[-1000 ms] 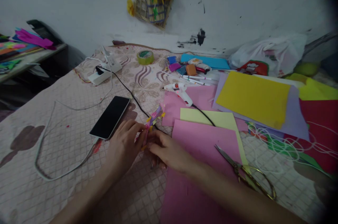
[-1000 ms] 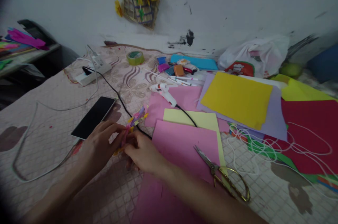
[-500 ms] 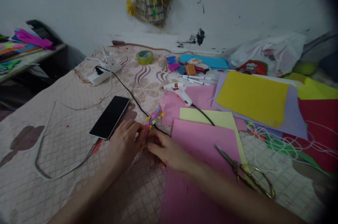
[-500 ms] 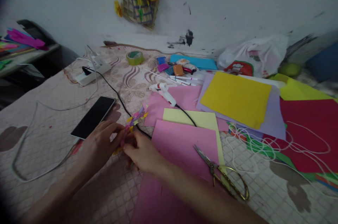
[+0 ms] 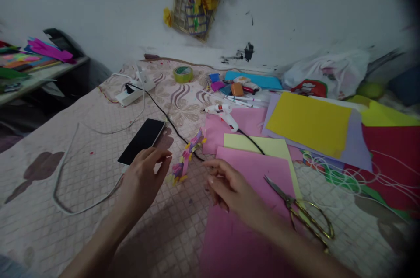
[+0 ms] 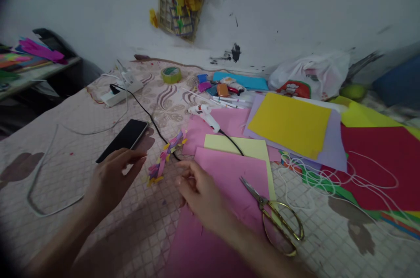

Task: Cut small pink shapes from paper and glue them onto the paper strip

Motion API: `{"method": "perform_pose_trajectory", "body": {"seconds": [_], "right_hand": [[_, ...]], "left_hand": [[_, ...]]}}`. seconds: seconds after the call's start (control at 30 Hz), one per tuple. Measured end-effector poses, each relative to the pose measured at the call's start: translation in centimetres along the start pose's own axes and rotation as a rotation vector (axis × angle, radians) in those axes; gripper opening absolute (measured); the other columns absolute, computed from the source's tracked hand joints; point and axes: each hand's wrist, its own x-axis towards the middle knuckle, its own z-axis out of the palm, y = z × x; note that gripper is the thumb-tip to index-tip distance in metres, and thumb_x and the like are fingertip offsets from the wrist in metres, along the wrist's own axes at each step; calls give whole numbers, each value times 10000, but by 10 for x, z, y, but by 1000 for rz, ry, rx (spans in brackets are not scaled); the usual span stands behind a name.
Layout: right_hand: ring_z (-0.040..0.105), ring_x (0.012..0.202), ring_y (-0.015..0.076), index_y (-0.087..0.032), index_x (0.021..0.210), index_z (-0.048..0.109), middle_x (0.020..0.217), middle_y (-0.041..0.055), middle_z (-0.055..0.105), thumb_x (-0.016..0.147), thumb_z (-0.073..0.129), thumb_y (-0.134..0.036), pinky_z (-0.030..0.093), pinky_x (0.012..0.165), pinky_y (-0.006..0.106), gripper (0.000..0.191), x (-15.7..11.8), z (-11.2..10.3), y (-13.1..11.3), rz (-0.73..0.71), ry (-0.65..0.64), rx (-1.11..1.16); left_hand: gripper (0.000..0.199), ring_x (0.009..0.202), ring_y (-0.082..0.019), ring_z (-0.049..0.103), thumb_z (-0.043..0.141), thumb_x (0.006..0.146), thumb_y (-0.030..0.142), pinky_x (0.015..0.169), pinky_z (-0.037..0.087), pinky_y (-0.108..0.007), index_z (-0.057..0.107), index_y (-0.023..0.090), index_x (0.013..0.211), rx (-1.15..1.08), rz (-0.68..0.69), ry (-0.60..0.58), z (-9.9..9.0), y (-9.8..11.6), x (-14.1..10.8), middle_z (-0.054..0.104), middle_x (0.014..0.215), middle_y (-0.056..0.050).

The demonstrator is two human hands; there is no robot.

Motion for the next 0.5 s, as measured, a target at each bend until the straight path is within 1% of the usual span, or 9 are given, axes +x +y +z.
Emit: {"method": "perform_pose_trajectory", "body": {"seconds": [0.07,0.1,0.13,0.2,0.27,0.37,0.4,0.43,0.5], "right_hand": [[459,468,52,-202,1053,495,743,-7,515,863,447,-280,342,386,165,211,-16,-9,0,-35,48,-18],[456,472,63,-195,1027,511,685,-15,508,864,445,-301,340,393,171,205,-25,-14,1,-42,88,-29],[447,468,68,-188,1009,523,678,-11,513,857,456,-317,337,392,179,210,-34,-21,2,-52,141,-44],[456,480,79,-181,973,548,697,6,531,842,482,-335,345,401,196,213,-52,-37,4,-100,309,-109],[459,491,87,-189,955,565,686,5,529,835,497,-344,359,416,206,207,-69,-53,9,-156,471,-154],[461,510,98,-195,955,576,707,18,534,829,510,-355,349,406,210,214,-88,-72,18,-171,599,-142],[457,506,100,-194,948,579,704,19,532,830,508,-360,343,398,211,216,-92,-76,21,-165,616,-129],[452,499,101,-192,935,580,692,18,527,830,504,-366,336,390,211,216,-96,-79,24,-166,633,-115],[451,492,104,-190,909,579,656,9,510,828,503,-374,332,386,211,215,-101,-84,27,-181,663,-96]], "left_hand": [[110,705,-148,527,506,816,262,640,417,-271,576,179,836,-18,-21,42,-6,0,-6,571,764,-19],[96,688,-140,524,513,811,255,627,415,-262,571,180,827,-29,-25,62,-8,0,-10,571,756,-14],[82,676,-134,521,518,806,246,618,412,-256,567,182,818,-39,-23,78,-10,2,-13,571,749,-8],[56,659,-123,515,524,801,227,606,407,-244,562,186,799,-68,-2,90,-11,7,-21,568,735,2],[47,651,-114,511,520,802,211,605,409,-236,559,189,788,-123,30,63,-8,15,-30,567,729,9],[72,682,-117,525,485,818,197,621,426,-236,556,191,808,-258,92,-63,3,34,-42,570,753,2],[92,701,-122,533,464,827,192,636,434,-244,556,193,817,-294,111,-129,8,41,-46,571,767,-4],[104,733,-131,543,455,827,182,664,443,-259,558,195,832,-320,138,-231,12,48,-50,576,799,-13],[116,776,-148,551,461,805,145,694,452,-279,559,197,837,-351,197,-347,21,61,-55,580,829,-26]]}}
